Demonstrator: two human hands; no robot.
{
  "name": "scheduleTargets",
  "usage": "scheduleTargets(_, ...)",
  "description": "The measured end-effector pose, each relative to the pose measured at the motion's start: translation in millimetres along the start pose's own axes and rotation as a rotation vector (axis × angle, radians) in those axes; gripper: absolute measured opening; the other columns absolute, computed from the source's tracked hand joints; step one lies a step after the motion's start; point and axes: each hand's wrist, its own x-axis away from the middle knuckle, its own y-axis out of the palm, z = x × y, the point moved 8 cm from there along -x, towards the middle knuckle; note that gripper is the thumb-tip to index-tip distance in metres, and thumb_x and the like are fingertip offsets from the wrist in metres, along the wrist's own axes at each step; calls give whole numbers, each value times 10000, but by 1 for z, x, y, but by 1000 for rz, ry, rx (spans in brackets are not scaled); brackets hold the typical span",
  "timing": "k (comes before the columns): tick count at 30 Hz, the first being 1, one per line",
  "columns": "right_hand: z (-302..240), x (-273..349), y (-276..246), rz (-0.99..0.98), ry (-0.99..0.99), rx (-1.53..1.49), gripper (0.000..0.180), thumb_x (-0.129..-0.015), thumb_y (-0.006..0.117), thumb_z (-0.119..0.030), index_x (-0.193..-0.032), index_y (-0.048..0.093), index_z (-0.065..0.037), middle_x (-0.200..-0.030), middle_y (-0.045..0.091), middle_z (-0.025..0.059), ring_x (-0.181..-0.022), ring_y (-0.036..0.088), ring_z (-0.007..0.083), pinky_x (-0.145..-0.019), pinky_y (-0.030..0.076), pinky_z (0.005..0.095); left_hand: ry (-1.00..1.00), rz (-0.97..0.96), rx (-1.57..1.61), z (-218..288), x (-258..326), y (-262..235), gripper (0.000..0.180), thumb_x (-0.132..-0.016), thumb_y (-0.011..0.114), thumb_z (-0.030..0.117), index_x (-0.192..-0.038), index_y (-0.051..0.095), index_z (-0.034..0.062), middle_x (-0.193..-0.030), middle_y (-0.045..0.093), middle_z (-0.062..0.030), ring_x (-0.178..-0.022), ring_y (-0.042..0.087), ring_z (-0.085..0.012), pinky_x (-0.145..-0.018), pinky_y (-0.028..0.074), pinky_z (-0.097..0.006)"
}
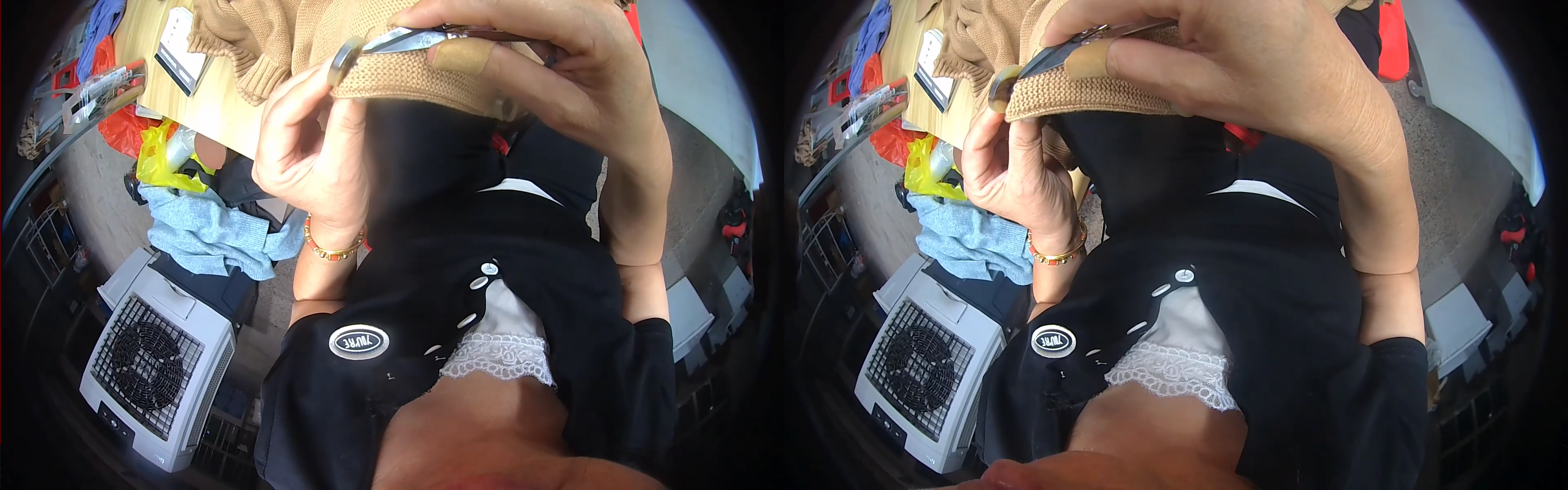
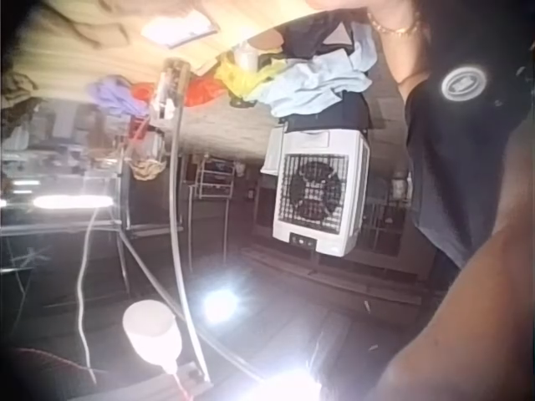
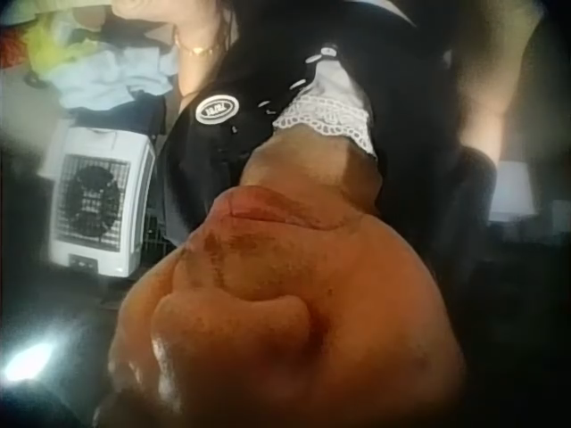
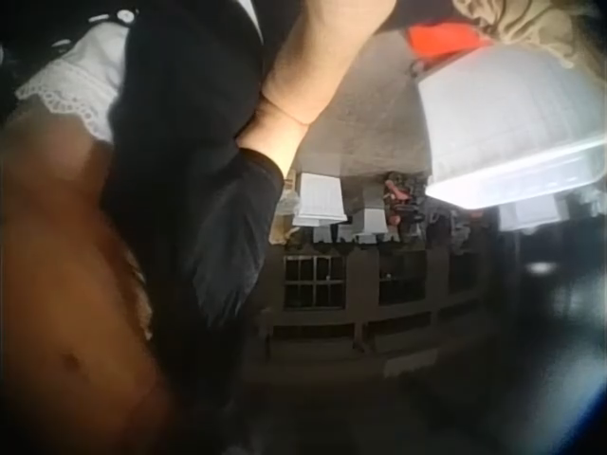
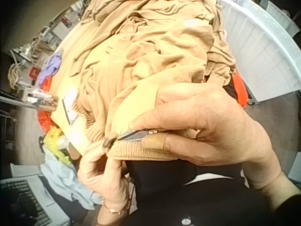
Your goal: Trimming loose threads and inspecting knitted sweaters using thread nippers.
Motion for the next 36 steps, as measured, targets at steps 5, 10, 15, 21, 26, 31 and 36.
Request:
scheduleTargets(5, 2, -1, 1, -16, -8, -7, 278, -798, 780, -15, -1073, 745, -28, -706, 574, 53, -602, 557, 152, -552, 423, 275, 7, 1, -18, 0, 0, -2, 279, -821, 771, -54, -1090, 698, -51, -1084, 706, -155, -1006, 681, -200, -905, 539, -301)
scheduleTargets(10, 1, -1, 2, -24, -6, 11, 299, -787, 783, -5, -1083, 748, -27, -711, 574, 51, -605, 557, 144, -548, 421, 273, 9, -23, 0, 0, -1, 1, 275, -814, 774, -60, -1079, 699, -49, -1085, 709, -157, -1002, 683, -196, -898, 542, -296)
scheduleTargets(15, 4, 0, 4, -4, -46, -30, 313, -780, 784, -5, -1091, 749, -26, -718, 575, 49, -604, 553, 140, -548, 422, 268, 28, -30, -5, 2, -1, 1, 205, -874, 711, -72, -1076, 675, -69, -1103, 714, -202, -1004, 704, -227, -938, 561, -338)
scheduleTargets(21, 3, -2, 2, -19, -94, -15, 317, -782, 785, -17, -1096, 744, -17, -718, 567, 52, -601, 548, 144, -544, 417, 272, 3, -42, -7, 0, -2, 0, 204, -880, 707, -69, -1081, 672, -68, -1106, 713, -200, -1009, 702, -225, -937, 563, -337)
scheduleTargets(26, 0, -3, 1, -29, -148, -2, 344, -766, 774, -8, -1108, 738, -17, -709, 552, 47, -601, 541, 153, -543, 411, 280, -53, -37, 22, -2, -2, 0, 280, -815, 772, -62, -1085, 700, -44, -1090, 710, -156, -1006, 681, -199, -914, 536, -309)
scheduleTargets(31, 1, -4, 1, -51, -161, 13, 358, -755, 757, 8, -1112, 735, -17, -703, 543, 49, -596, 539, 155, -541, 410, 281, 11, -60, 6, -1, -3, 0, 217, -871, 717, -71, -1084, 670, -70, -1104, 712, -198, -1004, 704, -224, -939, 568, -343)
scheduleTargets(36, 3, -1, 1, -43, -149, -4, 338, -768, 752, 14, -1105, 735, -6, -711, 563, 54, -600, 542, 153, -544, 410, 277, 31, -71, -11, 2, -5, 2, 255, -826, 746, -78, -1074, 693, -57, -1076, 717, -176, -982, 695, -211, -900, 556, -320)
